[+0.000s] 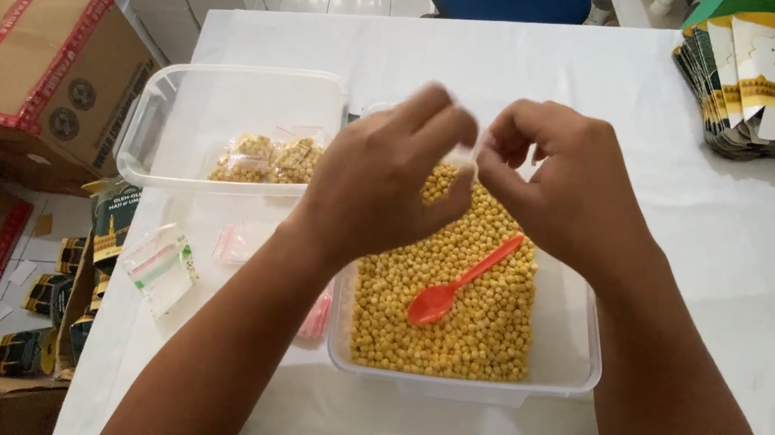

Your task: Scooping small yellow beads from a large plastic container into small individual plastic bags using a spoon.

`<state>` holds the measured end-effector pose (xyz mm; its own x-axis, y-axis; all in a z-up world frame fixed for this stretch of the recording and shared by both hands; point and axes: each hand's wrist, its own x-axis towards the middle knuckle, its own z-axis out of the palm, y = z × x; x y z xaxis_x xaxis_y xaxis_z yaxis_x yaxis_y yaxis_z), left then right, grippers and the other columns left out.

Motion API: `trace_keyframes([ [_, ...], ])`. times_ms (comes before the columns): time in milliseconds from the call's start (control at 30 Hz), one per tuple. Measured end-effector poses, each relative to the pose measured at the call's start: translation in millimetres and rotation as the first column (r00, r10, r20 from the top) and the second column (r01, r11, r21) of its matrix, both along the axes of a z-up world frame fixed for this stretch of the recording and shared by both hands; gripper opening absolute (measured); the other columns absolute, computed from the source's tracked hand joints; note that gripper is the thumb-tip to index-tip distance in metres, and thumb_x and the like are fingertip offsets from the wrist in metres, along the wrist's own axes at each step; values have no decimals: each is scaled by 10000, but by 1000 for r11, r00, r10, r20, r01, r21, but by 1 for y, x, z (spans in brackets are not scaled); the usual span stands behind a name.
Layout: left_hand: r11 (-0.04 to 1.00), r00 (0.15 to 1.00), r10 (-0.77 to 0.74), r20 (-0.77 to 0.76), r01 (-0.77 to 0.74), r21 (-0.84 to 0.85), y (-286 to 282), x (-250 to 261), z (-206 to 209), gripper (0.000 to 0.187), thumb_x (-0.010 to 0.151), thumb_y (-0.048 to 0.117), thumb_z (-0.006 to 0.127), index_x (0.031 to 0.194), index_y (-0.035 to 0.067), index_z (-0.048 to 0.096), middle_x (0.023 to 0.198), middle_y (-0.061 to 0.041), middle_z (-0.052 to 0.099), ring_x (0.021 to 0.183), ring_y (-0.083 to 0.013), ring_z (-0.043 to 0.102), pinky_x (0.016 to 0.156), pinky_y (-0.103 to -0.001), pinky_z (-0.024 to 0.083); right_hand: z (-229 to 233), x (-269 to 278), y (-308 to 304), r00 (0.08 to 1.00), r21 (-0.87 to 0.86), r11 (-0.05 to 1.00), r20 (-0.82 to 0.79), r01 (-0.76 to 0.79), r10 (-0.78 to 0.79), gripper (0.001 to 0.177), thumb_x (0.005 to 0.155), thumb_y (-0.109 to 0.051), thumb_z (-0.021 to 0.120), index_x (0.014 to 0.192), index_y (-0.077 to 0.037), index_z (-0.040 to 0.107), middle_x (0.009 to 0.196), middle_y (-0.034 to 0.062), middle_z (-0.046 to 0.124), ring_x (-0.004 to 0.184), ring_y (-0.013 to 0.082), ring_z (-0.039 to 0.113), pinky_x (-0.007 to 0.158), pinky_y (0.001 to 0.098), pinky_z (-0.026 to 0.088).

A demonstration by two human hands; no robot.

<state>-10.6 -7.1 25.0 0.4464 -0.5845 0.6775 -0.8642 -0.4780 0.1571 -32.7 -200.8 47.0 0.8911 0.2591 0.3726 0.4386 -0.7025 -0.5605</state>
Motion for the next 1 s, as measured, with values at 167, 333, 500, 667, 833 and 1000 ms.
trace_keyframes([
  [167,990,990,-141,-21,140,-22,7,8,-4,534,949,159,818,1348,19,492,1335,-174,613,746,-229,705,577,-327,613,6,0,-2,993,165,986,-114,14,5,85,911,-153,666,835,-114,667,700,-22,626,665,87,540,654,270,459],
  [333,985,982,-155,112,162,-56,6,15,-12,491,957,198,856,1298,10,558,1115,-151,696,884,-236,727,675,-357,660,6,0,-1,981,170,984,-194,56,-22,226,943,-223,753,784,-126,624,697,-25,614,644,88,498,603,265,445],
  [500,995,982,-76,171,87,-56,4,11,-8,407,951,226,868,1214,61,604,1049,-97,699,791,-204,706,570,-319,595,6,-2,4,972,155,982,-226,107,-70,247,934,-196,746,751,-124,596,649,-26,563,597,83,439,553,263,397],
  [667,999,967,1,253,9,-39,2,9,-7,336,941,268,888,1112,126,636,994,-53,741,775,-193,716,520,-286,525,6,-2,3,978,108,986,-181,126,-105,244,867,-169,722,704,-128,546,636,-28,542,613,89,438,565,275,392],
  [833,998,980,6,197,6,-60,4,12,-13,378,933,288,875,1176,94,660,970,-27,792,815,-181,754,540,-306,554,8,-4,5,976,134,983,-193,127,-100,269,927,-186,728,711,-120,581,643,-27,569,608,79,454,564,262,408],
  [1000,997,985,-23,169,35,-69,2,16,-16,402,908,310,879,1160,102,645,1005,-54,776,841,-211,730,592,-321,590,10,-3,1,965,105,987,-248,119,-90,226,911,-192,750,749,-119,609,668,-15,598,611,88,477,569,260,424],
])
